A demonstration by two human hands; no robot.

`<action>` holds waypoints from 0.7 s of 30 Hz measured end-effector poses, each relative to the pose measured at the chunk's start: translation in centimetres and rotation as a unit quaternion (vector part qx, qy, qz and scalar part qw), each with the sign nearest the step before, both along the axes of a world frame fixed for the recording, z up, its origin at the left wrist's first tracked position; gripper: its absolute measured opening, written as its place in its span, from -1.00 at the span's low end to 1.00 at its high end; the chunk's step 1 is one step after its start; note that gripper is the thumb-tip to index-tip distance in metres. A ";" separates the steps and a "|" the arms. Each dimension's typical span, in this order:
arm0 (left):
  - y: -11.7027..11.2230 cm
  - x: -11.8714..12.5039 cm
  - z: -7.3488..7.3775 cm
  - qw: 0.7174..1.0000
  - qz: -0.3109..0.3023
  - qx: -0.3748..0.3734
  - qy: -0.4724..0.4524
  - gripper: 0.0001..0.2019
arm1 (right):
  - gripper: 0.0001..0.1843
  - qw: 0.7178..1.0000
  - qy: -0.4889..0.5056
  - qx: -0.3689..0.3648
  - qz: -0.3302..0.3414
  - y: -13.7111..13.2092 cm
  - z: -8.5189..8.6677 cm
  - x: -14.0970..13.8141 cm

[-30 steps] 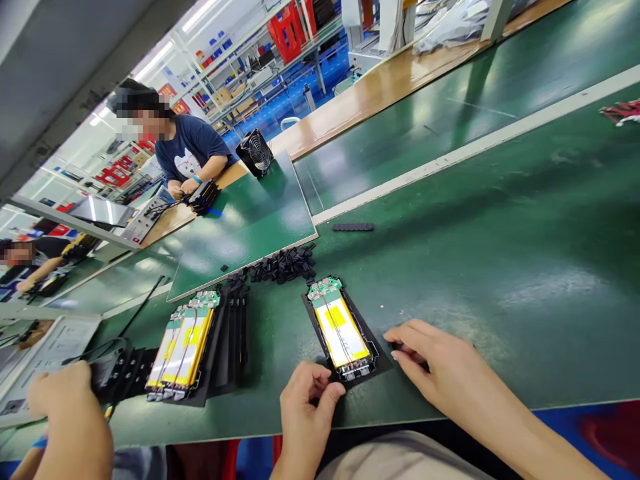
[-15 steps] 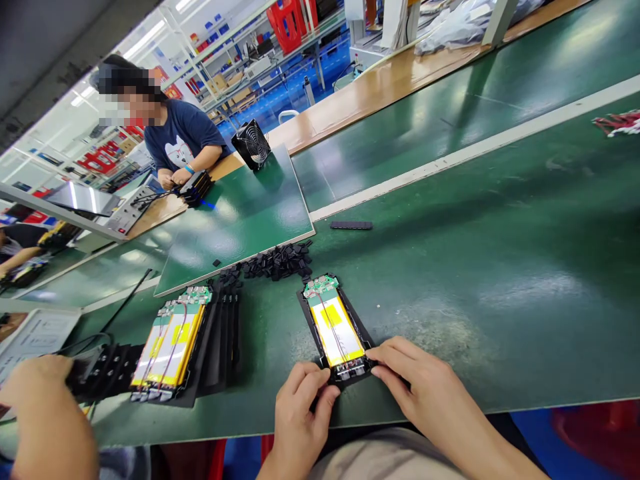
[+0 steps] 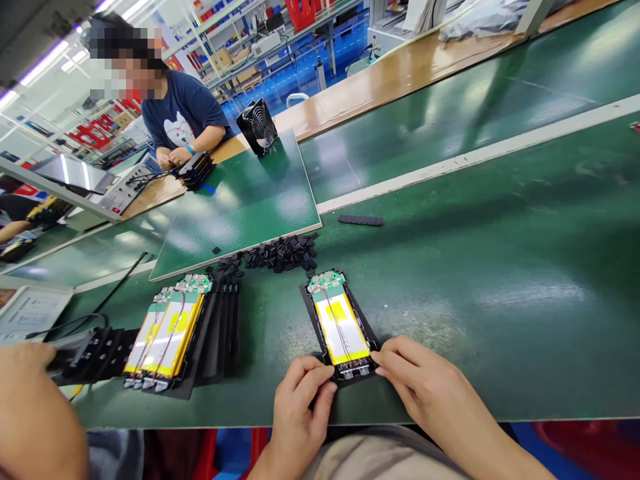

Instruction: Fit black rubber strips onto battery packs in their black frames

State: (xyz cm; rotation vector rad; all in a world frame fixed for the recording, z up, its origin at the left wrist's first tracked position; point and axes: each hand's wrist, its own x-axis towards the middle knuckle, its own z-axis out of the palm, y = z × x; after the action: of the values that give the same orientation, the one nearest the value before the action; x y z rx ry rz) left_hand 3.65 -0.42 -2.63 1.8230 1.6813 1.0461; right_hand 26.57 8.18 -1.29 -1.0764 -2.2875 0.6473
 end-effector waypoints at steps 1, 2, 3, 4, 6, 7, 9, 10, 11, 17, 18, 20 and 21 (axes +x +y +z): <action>-0.1 0.0 0.0 1.000 0.000 0.004 -0.001 -0.70 | -0.74 1.000 -0.014 0.015 0.000 -0.1 -0.1 0.1; -0.1 -0.1 -0.1 1.000 0.001 0.010 0.000 -0.67 | -0.73 0.999 -0.025 0.028 -0.002 -0.2 -0.2 0.3; -0.2 -0.1 -0.1 1.000 0.003 0.017 0.004 -0.65 | -0.72 0.999 -0.030 0.037 -0.004 -0.3 -0.2 0.4; -0.4 -0.1 -0.3 1.000 0.001 0.025 0.011 -0.62 | -0.73 0.999 -0.030 0.041 -0.006 -0.4 -0.2 0.4; -0.6 -0.2 -0.8 0.999 -0.002 0.041 0.033 -0.60 | -0.78 0.999 -0.019 0.030 -0.010 -0.5 -0.2 0.4; -0.7 -0.2 -1.1 0.998 -0.002 0.045 0.046 -0.60 | -0.79 1.000 -0.009 0.017 -0.014 -0.6 -0.2 0.3; -0.9 0.0 -2.0 0.997 -0.002 0.050 0.066 -0.61 | -0.82 1.000 0.012 -0.014 -0.018 -0.7 -0.2 0.0; -0.9 0.1 -2.3 0.996 0.006 0.055 0.071 -0.62 | -0.84 0.999 0.018 -0.030 -0.019 -0.7 -0.2 -0.2; -0.9 0.2 -2.6 0.995 0.018 0.062 0.073 -0.65 | -0.82 0.999 0.022 -0.040 -0.020 -0.7 -0.3 -0.4; 2.6 0.3 0.5 0.987 0.012 0.137 0.085 -0.82 | -0.78 0.996 0.028 -0.080 -0.019 -0.5 -0.2 -0.8; 4.1 0.2 1.7 0.987 -0.014 0.134 0.089 -0.82 | -0.81 0.995 0.036 -0.086 -0.019 -0.3 0.1 -0.7; 8.2 0.3 4.3 0.984 -0.063 0.118 0.114 -0.79 | -0.81 0.995 0.055 -0.079 -0.029 0.0 0.5 -0.3; 10.7 0.5 5.4 0.981 -0.086 0.108 0.138 -0.78 | -0.79 0.995 0.065 -0.066 -0.041 0.2 0.7 0.0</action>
State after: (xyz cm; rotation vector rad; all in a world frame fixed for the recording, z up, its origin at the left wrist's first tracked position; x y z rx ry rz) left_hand 4.15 10.25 2.78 2.3000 1.5722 0.9687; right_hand 26.53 8.37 -0.56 -1.1473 -2.1022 0.8207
